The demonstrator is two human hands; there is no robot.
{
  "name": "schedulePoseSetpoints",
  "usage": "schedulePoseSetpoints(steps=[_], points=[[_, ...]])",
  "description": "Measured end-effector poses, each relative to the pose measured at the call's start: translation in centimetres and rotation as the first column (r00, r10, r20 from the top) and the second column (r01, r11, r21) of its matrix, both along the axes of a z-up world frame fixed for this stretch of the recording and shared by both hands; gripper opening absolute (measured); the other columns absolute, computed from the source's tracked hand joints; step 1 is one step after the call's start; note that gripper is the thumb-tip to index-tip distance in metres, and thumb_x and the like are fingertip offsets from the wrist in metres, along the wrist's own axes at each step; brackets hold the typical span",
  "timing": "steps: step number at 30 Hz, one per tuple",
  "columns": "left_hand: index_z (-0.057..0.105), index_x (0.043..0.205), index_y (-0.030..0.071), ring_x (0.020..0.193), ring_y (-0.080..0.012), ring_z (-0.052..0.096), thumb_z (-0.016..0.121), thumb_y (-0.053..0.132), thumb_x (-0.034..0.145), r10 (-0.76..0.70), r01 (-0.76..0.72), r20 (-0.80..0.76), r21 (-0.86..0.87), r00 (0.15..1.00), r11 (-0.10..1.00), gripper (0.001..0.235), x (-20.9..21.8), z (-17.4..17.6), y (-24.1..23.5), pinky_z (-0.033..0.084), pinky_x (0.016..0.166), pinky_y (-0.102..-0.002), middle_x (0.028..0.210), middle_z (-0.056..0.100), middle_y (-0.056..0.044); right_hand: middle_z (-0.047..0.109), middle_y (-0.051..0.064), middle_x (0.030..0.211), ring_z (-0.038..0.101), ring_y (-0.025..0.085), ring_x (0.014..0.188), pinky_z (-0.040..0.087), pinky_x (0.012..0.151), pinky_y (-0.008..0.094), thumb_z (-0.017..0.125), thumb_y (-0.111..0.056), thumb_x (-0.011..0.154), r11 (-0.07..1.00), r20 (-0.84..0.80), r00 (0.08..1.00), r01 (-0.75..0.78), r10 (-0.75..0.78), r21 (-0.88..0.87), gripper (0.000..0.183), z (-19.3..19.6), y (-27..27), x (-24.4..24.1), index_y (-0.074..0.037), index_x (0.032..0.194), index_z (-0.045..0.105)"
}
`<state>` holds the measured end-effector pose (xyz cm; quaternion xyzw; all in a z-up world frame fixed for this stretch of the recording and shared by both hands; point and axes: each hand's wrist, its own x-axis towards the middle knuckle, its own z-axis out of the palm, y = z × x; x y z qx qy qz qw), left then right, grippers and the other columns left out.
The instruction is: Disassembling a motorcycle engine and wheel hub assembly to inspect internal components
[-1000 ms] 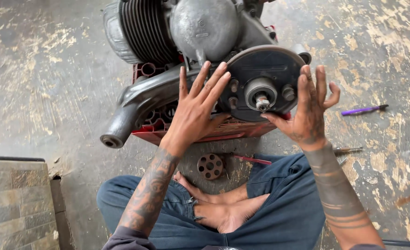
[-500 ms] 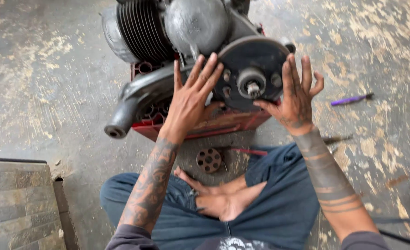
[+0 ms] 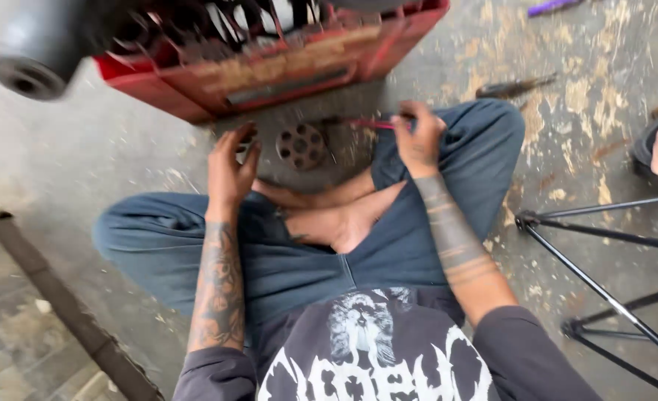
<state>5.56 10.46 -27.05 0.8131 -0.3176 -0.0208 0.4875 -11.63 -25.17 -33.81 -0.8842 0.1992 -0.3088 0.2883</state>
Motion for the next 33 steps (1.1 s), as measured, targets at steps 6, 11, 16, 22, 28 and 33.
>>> schedulePoseSetpoints(steps=[6, 11, 16, 22, 28, 33], points=[[0.073, 0.126, 0.005, 0.096, -0.0354, 0.073, 0.079, 0.007, 0.092, -0.063, 0.064, -0.009, 0.113, 0.998, 0.992, 0.035, -0.5, -0.9, 0.1, 0.060, 0.078, -0.040, 0.101, 0.071, -0.015, 0.073, -0.007, 0.089, 0.073, 0.018, 0.089, 0.040, 0.096, 0.041, 0.079, -0.032, 0.089, 0.914, -0.468, 0.867, -0.316, 0.170, -0.254, 0.012, 0.6, 1.7, 1.3, -0.027, 0.097, 0.072], [0.067, 0.130, 0.011, 0.108, -0.0401, 0.065, 0.081, 0.023, 0.085, -0.145, 0.130, 0.009, 0.398, 0.989, 0.908, 0.048, 0.3, -5.7, -1.7, 0.056, 0.085, -0.054, 0.114, 0.067, -0.015, 0.074, 0.004, 0.111, 0.071, 0.025, 0.108, 0.041, 0.101, 0.042, 0.070, -0.037, 0.088, 0.807, -0.617, 0.693, -0.570, 0.374, -0.151, 0.035, -2.2, 5.0, 2.1, -0.022, 0.119, 0.068], [0.057, 0.142, 0.018, 0.118, -0.0384, 0.058, 0.078, 0.042, 0.085, -0.128, 0.178, -0.127, 0.567, 0.984, 0.805, 0.066, 1.8, -9.4, -2.0, 0.052, 0.088, -0.063, 0.123, 0.062, -0.013, 0.072, 0.006, 0.086, 0.073, 0.035, 0.088, 0.053, 0.078, 0.045, 0.077, -0.020, 0.086, 0.886, -0.436, 0.787, -0.460, 0.436, 0.055, 0.016, -1.1, 3.7, 4.4, -0.017, 0.101, 0.071], [0.049, 0.151, 0.016, 0.124, -0.0423, 0.057, 0.084, 0.050, 0.079, -0.179, 0.305, -0.284, 0.501, 0.942, 0.810, 0.088, 2.2, -7.6, -2.7, 0.048, 0.096, -0.059, 0.134, 0.061, -0.017, 0.050, 0.009, 0.107, 0.053, 0.032, 0.102, 0.033, 0.094, 0.046, 0.077, -0.018, 0.085, 0.918, -0.594, 0.782, -0.356, 0.190, -0.174, 0.035, -1.0, 4.1, 5.0, -0.011, 0.114, 0.059], [0.058, 0.143, 0.010, 0.121, -0.0458, 0.058, 0.083, 0.058, 0.083, -0.113, 0.254, -0.379, 0.348, 0.919, 0.902, 0.082, 2.3, -5.7, -3.2, 0.048, 0.098, -0.060, 0.130, 0.062, -0.020, 0.057, 0.004, 0.095, 0.061, 0.028, 0.096, 0.031, 0.092, 0.048, 0.074, -0.022, 0.083, 0.936, -0.542, 0.780, -0.350, 0.312, 0.035, 0.025, -1.3, 3.7, 6.8, -0.015, 0.104, 0.063], [0.058, 0.142, 0.009, 0.119, -0.0363, 0.062, 0.085, 0.033, 0.081, -0.073, 0.238, -0.410, 0.368, 0.909, 0.899, 0.071, 2.4, -4.7, -3.6, 0.051, 0.100, -0.045, 0.134, 0.061, -0.014, 0.070, 0.006, 0.078, 0.059, 0.018, 0.053, 0.047, 0.047, 0.032, 0.071, -0.033, 0.102, 0.943, -0.279, 0.901, -0.322, 0.333, 0.084, 0.027, -5.2, 2.5, 11.2, -0.006, 0.106, 0.070]])
